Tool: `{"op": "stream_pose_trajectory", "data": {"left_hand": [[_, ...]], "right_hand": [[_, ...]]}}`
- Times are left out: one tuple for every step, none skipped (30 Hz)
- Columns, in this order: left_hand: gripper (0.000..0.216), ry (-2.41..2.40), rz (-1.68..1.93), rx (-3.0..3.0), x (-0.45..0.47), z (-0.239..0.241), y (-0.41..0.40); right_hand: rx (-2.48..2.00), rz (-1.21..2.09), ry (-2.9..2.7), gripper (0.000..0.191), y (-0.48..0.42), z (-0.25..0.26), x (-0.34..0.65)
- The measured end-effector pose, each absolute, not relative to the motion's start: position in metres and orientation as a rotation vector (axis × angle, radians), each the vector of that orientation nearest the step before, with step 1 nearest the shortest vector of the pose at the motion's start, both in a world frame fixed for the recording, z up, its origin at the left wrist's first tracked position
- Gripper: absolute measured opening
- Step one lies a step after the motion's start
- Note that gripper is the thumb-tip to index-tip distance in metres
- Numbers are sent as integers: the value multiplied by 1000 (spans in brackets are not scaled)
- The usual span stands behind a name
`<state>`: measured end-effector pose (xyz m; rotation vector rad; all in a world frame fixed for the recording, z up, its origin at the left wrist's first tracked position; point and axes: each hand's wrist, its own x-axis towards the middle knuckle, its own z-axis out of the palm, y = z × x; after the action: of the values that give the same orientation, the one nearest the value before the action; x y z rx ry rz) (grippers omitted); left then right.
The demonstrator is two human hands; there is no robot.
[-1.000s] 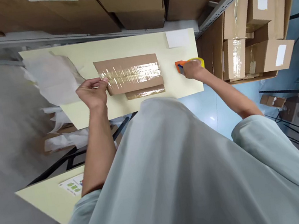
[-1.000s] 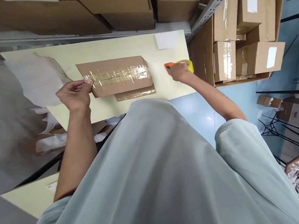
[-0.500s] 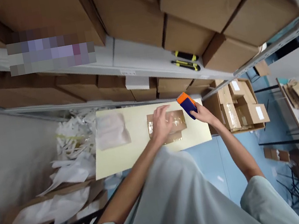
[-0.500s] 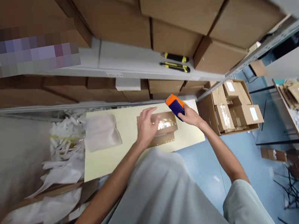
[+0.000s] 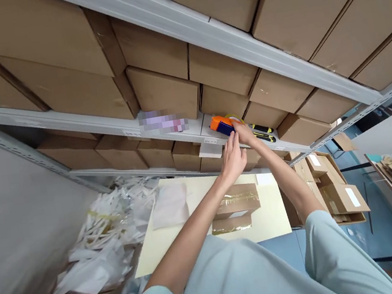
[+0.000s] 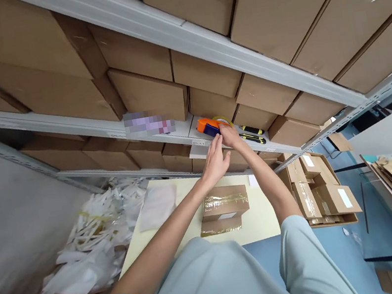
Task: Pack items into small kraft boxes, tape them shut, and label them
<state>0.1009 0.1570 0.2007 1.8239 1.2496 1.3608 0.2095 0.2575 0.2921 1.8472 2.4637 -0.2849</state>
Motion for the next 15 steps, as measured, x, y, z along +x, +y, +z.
{"op": "stream_pose_trajectory", "data": {"left_hand": [[80, 1251, 1373, 1834, 100, 201, 154], [78, 1257, 1380, 1844, 99, 201, 149], [77, 1267, 1380, 1850, 98, 199, 144], [76, 1281, 1374, 1850, 98, 195, 139], [74, 1296, 1360, 1844, 98, 190, 134], [73, 1314, 1339, 1832, 97, 183, 130], [72, 1334, 1308, 1816, 95, 173, 126], [71, 1357, 1266, 1796, 93, 162, 122], [71, 1387, 1213, 1771, 89, 148, 117], [71, 1426, 1151, 1736, 84, 131, 111], [72, 1474, 1082, 1691, 78, 113, 102], [72, 1532, 1011, 1633, 71, 94, 92], [72, 1595, 940, 1564, 64, 75, 79], [72, 1655, 867, 1488, 56, 57, 66], [72, 1710, 794, 1410, 50, 42, 52]], "right_hand": [[1853, -268, 2431, 49, 265, 288, 206], [1866, -257, 2402, 51, 272, 284, 204], [1878, -252, 2377, 52, 277, 280, 202], [1887, -248, 2361, 53, 282, 276, 201], [1891, -243, 2359, 54, 285, 273, 200], [1889, -233, 2376, 56, 287, 269, 201], [1885, -211, 2409, 59, 287, 265, 203], [1888, -173, 2455, 62, 285, 259, 206], [1899, -126, 2510, 65, 280, 252, 213], [1923, -79, 2571, 67, 271, 242, 221], [1962, -43, 2627, 68, 258, 228, 233], [2018, -28, 2670, 68, 240, 211, 246], [2089, -43, 2693, 69, 217, 192, 260], [2169, -92, 2692, 69, 189, 170, 274], [2257, -171, 2658, 70, 158, 147, 288]]}}
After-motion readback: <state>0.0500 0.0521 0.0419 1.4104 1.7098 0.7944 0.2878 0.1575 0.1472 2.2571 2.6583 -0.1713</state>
